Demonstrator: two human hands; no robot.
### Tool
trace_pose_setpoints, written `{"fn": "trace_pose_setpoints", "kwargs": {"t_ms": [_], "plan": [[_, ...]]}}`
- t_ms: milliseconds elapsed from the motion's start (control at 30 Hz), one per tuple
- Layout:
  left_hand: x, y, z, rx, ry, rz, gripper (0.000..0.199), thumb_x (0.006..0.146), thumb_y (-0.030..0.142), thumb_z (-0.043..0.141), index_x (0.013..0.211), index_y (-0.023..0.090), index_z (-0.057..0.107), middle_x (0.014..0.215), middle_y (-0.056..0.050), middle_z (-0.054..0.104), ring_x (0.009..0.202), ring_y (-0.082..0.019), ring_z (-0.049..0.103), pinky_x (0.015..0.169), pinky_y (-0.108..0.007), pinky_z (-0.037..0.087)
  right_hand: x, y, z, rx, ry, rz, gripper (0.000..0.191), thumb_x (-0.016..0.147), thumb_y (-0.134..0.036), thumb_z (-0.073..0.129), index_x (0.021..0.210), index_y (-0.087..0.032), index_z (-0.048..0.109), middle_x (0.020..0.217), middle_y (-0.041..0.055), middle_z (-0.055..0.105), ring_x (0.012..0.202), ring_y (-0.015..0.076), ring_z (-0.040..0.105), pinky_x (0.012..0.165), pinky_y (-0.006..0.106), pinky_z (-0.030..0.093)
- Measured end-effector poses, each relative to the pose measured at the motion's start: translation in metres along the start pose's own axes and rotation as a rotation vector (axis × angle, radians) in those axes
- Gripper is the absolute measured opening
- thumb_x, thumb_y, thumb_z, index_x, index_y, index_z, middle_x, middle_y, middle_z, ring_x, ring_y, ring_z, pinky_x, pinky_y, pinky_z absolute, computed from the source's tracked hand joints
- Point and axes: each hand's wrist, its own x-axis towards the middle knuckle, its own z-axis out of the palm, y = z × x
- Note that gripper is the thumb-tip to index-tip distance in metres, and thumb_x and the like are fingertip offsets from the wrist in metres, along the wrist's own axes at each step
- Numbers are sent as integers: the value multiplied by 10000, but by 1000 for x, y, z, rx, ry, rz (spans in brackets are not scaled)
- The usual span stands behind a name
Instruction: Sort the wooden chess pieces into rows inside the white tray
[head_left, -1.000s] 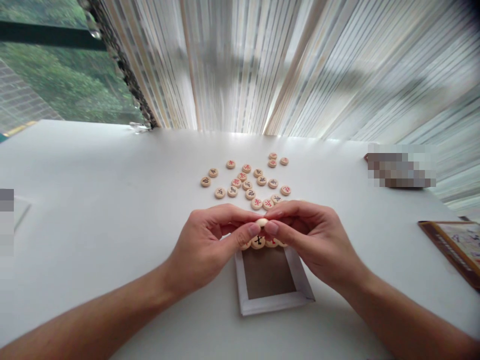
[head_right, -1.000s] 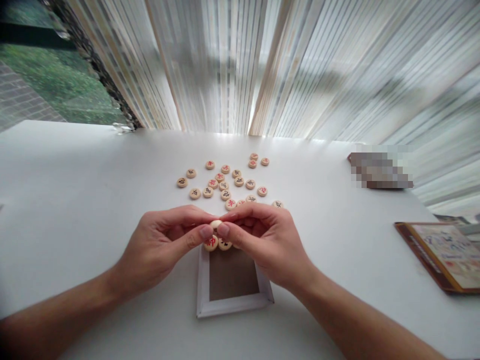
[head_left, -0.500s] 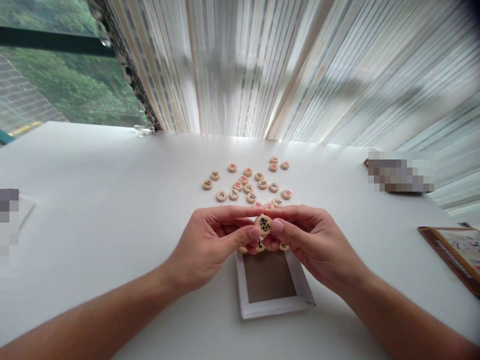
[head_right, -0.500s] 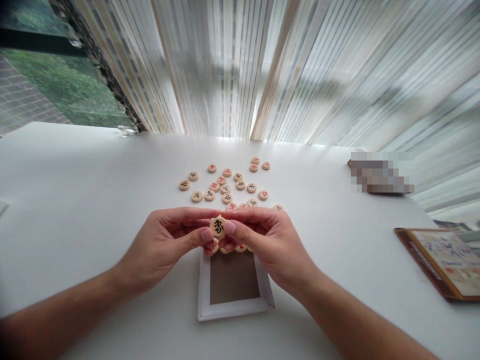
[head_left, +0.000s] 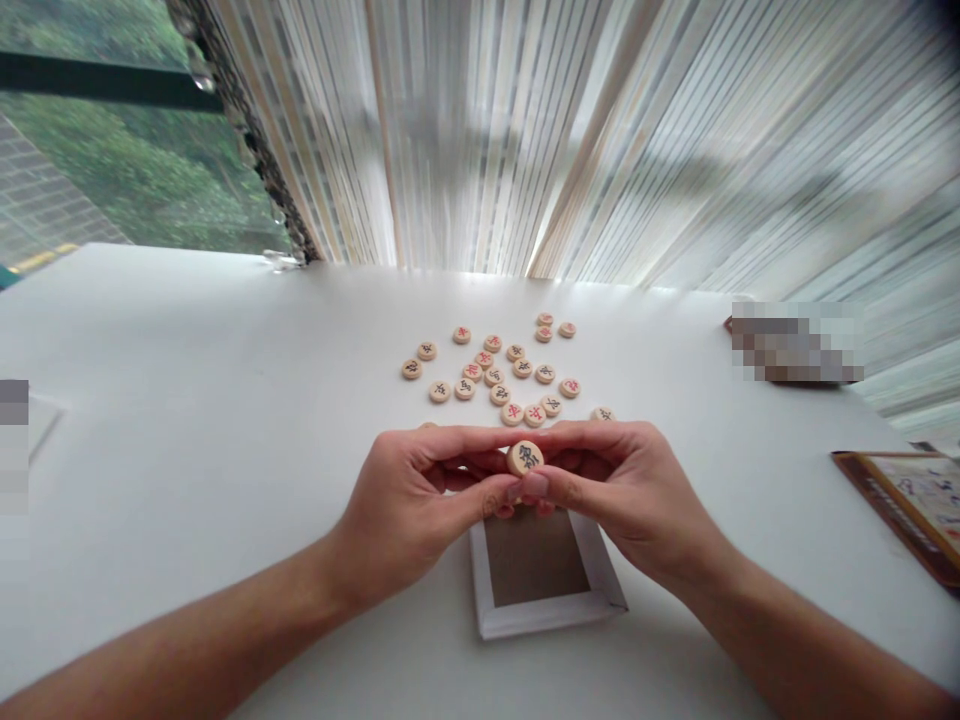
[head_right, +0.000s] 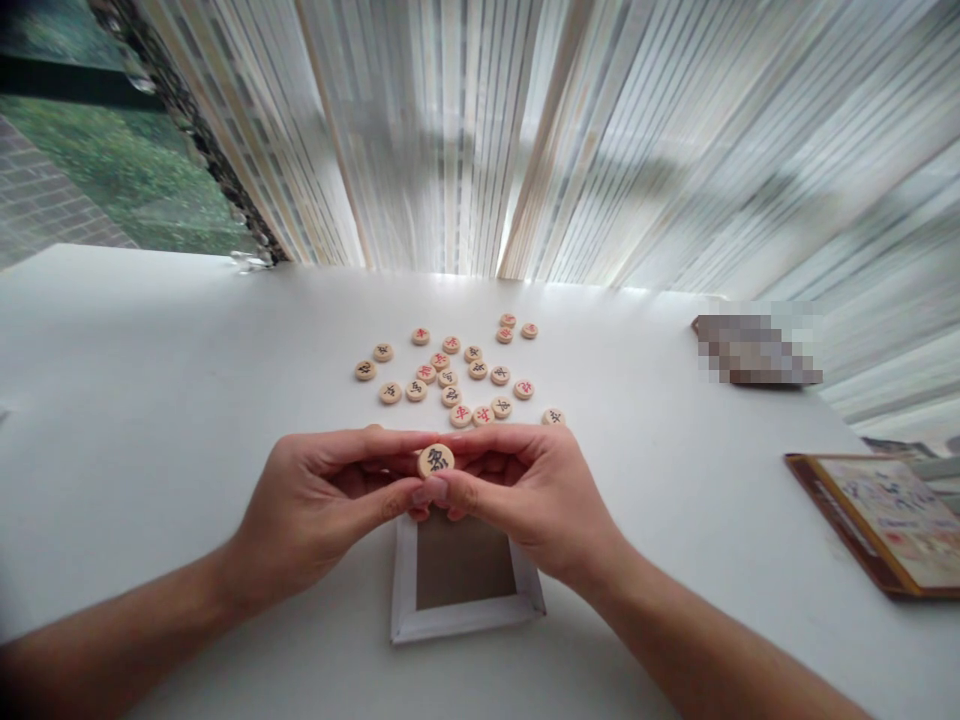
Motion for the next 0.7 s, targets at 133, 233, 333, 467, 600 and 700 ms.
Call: {"fn": "trace_pose_setpoints", "kwargs": {"t_ms": [133,233,333,467,600,700], "plan": [[-1,-3,0,97,-21,119,316,886,76,808,1175,198,848,958,-57,868,822,-194,846,797,-255,714,-1,-1,3,-23,20,13,382,563,-370,1069,843,-191,878,722,61,802,576,163,706,528,257,619],[-1,-4,-2,211,-2,239,318,864,56,822,1152,189,849,924,-46,859,793,-163,822,771,-218,690,-1,0,5,34,21,32,381,516,-299,1084,791,-188,844,695,25,773,547,123,655,496,216,565],[-1,-5,-3,347,10,369,316,832,50,858,1115,191,855,890,-38,845,752,-141,781,743,-207,656,-1,1,8,79,-2,66,376,501,-238,1086,738,-179,801,614,-23,701,512,82,582,474,176,491],[-2,-5,-4,437,-12,464,293,830,18,848,1071,185,851,878,-33,829,755,-135,763,744,-211,631,-4,0,8,77,-18,137,380,514,-232,1082,704,-171,758,571,-36,668,490,81,563,457,171,467],[-3,-4,-3,455,-17,469,269,834,26,852,1059,174,841,849,-20,811,745,-127,748,755,-216,617,-7,-3,7,60,-30,194,340,590,-283,1059,701,-158,763,575,-3,702,488,100,597,455,184,509],[-2,-3,-4,459,-16,475,272,830,18,849,1051,176,836,850,-14,809,737,-121,737,740,-213,604,-8,-4,8,60,-34,176,328,616,-288,1049,687,-149,760,570,-4,693,492,92,587,469,178,516]]}}
